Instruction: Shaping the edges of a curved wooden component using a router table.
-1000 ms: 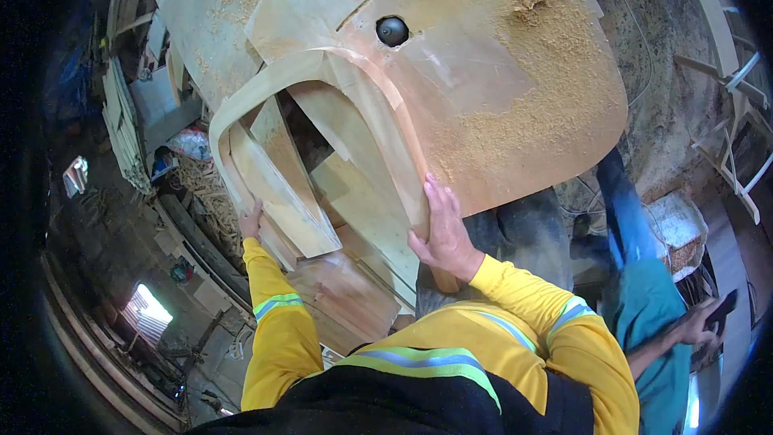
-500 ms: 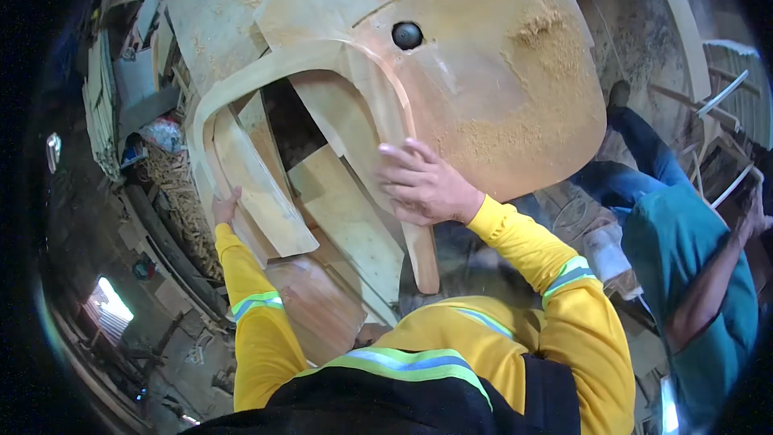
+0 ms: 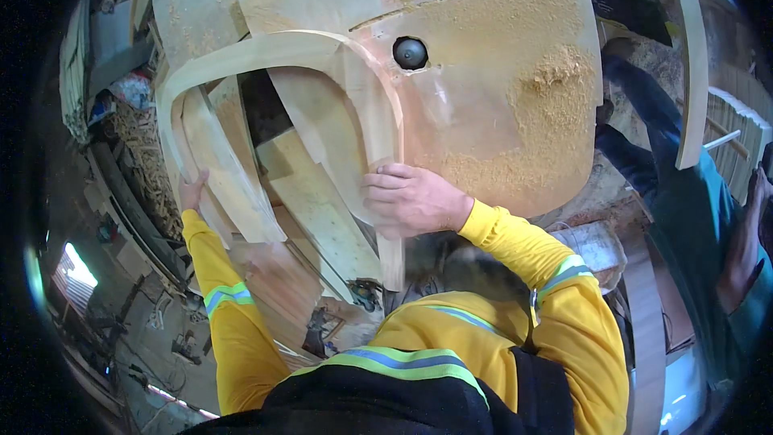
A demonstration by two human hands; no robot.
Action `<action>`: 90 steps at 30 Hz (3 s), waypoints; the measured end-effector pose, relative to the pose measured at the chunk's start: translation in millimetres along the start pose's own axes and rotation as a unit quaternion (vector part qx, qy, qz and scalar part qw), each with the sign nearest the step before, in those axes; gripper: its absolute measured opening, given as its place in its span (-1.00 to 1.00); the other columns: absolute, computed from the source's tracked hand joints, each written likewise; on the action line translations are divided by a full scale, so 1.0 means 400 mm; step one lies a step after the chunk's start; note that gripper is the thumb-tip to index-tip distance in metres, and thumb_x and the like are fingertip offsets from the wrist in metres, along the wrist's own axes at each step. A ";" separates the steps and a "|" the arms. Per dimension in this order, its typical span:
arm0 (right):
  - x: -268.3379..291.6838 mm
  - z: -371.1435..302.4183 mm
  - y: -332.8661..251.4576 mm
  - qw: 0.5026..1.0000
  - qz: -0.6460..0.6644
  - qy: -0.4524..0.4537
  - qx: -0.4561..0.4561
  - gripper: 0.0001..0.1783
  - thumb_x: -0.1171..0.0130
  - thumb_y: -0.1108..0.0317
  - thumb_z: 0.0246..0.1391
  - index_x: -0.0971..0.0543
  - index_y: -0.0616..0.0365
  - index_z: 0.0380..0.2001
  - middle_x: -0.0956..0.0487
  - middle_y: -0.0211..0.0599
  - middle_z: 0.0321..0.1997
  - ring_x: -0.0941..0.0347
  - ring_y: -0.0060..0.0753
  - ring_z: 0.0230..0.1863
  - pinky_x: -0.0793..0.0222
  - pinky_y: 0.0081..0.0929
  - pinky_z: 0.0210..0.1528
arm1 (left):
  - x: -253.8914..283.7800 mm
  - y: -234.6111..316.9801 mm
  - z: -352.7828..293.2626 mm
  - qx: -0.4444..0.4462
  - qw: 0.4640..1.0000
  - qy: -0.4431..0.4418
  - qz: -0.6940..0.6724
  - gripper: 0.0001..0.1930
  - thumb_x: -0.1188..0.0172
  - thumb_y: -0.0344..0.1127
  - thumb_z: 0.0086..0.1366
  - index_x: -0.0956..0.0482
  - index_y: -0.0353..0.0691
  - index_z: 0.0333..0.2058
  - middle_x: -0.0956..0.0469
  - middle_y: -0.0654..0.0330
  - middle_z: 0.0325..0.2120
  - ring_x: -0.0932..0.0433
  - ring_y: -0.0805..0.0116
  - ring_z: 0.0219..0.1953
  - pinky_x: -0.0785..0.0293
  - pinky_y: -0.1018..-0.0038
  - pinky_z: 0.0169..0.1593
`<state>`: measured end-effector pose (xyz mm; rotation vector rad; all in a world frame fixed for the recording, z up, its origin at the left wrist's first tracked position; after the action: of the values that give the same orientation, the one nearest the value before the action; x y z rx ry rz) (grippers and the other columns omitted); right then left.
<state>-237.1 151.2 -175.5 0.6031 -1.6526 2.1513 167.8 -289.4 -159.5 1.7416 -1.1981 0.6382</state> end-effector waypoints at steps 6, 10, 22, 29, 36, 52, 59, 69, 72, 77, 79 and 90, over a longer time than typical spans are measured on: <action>0.043 -0.007 0.024 0.991 0.016 -0.127 0.035 -0.28 -0.33 -0.11 -0.16 -0.52 0.08 0.04 -0.46 -0.38 0.20 -0.26 -0.35 0.36 -0.13 -0.30 0.37 | -0.019 0.002 -0.010 -0.001 1.000 0.000 0.013 -0.38 -0.55 -0.29 0.02 -0.51 -0.33 0.06 -0.62 0.11 -0.12 -0.59 0.27 -0.09 -0.47 0.38 0.05; 0.051 -0.020 0.030 0.991 -0.018 -0.119 0.059 -0.30 -0.24 0.01 -0.15 -0.49 0.11 0.09 -0.43 -0.32 0.24 -0.21 -0.34 0.40 -0.02 -0.30 0.47 | -0.005 -0.001 -0.007 0.025 0.999 0.004 0.029 -0.34 -0.57 -0.27 -0.02 -0.51 -0.32 0.06 -0.62 0.11 -0.12 -0.59 0.26 -0.09 -0.47 0.38 0.05; 0.051 -0.031 0.053 0.989 0.033 -0.125 0.066 -0.30 -0.22 0.09 -0.12 -0.48 0.12 0.14 -0.42 -0.25 0.30 -0.24 -0.31 0.40 -0.01 -0.30 0.50 | -0.011 0.019 0.007 -0.007 0.999 -0.004 0.032 -0.24 -0.59 -0.22 -0.07 -0.47 -0.35 0.10 -0.62 0.06 -0.09 -0.60 0.21 -0.07 -0.48 0.35 0.07; 0.059 -0.026 0.049 0.990 0.033 -0.125 0.048 -0.36 -0.23 0.13 -0.07 -0.50 0.10 0.14 -0.44 -0.28 0.28 -0.26 -0.36 0.38 -0.04 -0.31 0.48 | -0.003 -0.002 0.019 0.024 0.999 -0.025 0.014 -0.23 -0.59 -0.22 -0.06 -0.45 -0.37 0.11 -0.62 0.05 -0.07 -0.60 0.20 -0.06 -0.49 0.35 0.08; 0.058 -0.030 0.049 0.991 0.022 -0.126 0.047 -0.40 -0.19 0.16 -0.03 -0.51 0.08 0.13 -0.46 -0.30 0.27 -0.31 -0.36 0.35 -0.09 -0.32 0.45 | -0.001 -0.012 0.021 0.017 0.999 -0.033 0.007 -0.25 -0.57 -0.28 -0.04 -0.45 -0.33 0.13 -0.62 0.08 -0.07 -0.59 0.21 -0.05 -0.49 0.35 0.09; 0.077 -0.023 0.052 0.993 0.009 -0.110 0.051 -0.45 -0.20 0.19 -0.05 -0.55 0.07 0.07 -0.52 -0.36 0.19 -0.37 -0.41 0.28 -0.20 -0.34 0.39 | -0.012 0.016 0.008 0.013 0.999 -0.028 -0.012 -0.26 -0.55 -0.34 -0.01 -0.42 -0.32 0.16 -0.61 0.08 -0.05 -0.59 0.22 -0.04 -0.49 0.36 0.10; 0.071 -0.028 0.053 0.992 0.015 -0.112 0.047 -0.44 -0.21 0.18 -0.06 -0.55 0.07 0.08 -0.52 -0.36 0.19 -0.37 -0.41 0.29 -0.17 -0.33 0.41 | -0.012 0.013 0.009 0.025 0.999 -0.029 -0.021 -0.28 -0.55 -0.35 0.00 -0.43 -0.31 0.14 -0.62 0.09 -0.07 -0.60 0.23 -0.05 -0.49 0.37 0.09; 0.062 -0.041 0.055 0.992 -0.002 -0.118 0.036 -0.45 -0.20 0.17 -0.03 -0.55 0.00 0.10 -0.51 -0.39 0.22 -0.35 -0.43 0.31 -0.08 -0.35 0.45 | -0.016 0.000 0.021 0.005 0.999 -0.037 -0.027 -0.25 -0.56 -0.31 -0.01 -0.41 -0.30 0.15 -0.61 0.08 -0.06 -0.60 0.21 -0.04 -0.51 0.34 0.08; 0.057 -0.045 0.054 0.992 -0.014 -0.122 0.031 -0.29 -0.33 0.00 -0.14 -0.51 -0.07 0.15 -0.49 -0.52 0.19 -0.31 -0.47 0.33 -0.12 -0.36 0.35 | -0.006 -0.018 0.026 -0.001 0.998 -0.041 -0.040 -0.23 -0.57 -0.29 -0.03 -0.40 -0.30 0.16 -0.61 0.07 -0.06 -0.59 0.21 -0.04 -0.51 0.34 0.08; 0.062 -0.043 0.057 0.991 -0.017 -0.129 0.027 -0.30 -0.33 0.00 -0.13 -0.51 -0.07 0.15 -0.49 -0.53 0.18 -0.32 -0.47 0.32 -0.13 -0.36 0.34 | -0.011 -0.022 0.032 0.000 0.998 -0.049 -0.048 -0.19 -0.58 -0.27 -0.04 -0.38 -0.30 0.18 -0.61 0.06 -0.05 -0.59 0.20 -0.03 -0.51 0.34 0.08; 0.063 -0.045 0.059 0.991 -0.022 -0.129 0.025 -0.30 -0.33 0.00 -0.13 -0.51 -0.07 0.14 -0.49 -0.53 0.18 -0.32 -0.47 0.32 -0.13 -0.36 0.34 | -0.027 -0.008 0.038 0.012 0.999 -0.039 -0.013 -0.17 -0.58 -0.28 -0.04 -0.36 -0.31 0.20 -0.60 0.05 -0.03 -0.59 0.19 -0.02 -0.51 0.32 0.10; 0.064 -0.044 0.061 0.991 -0.026 -0.125 0.040 -0.32 -0.35 0.02 -0.16 -0.53 -0.07 0.11 -0.50 -0.53 0.18 -0.32 -0.48 0.31 -0.12 -0.39 0.34 | -0.017 -0.006 0.027 -0.001 0.997 -0.055 -0.061 -0.19 -0.55 -0.36 -0.02 -0.34 -0.32 0.21 -0.57 0.03 0.00 -0.58 0.16 0.01 -0.50 0.30 0.13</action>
<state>-273.5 162.7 -185.4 0.9642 -1.6584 2.1863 166.4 -295.6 -171.0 1.8528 -1.1556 0.4753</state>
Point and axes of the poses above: each hand's wrist, its own z-axis towards the middle knuckle, its own x-axis out of the back of the hand, y = z × x, the point moved 2 cm from there along z, towards the middle knuckle
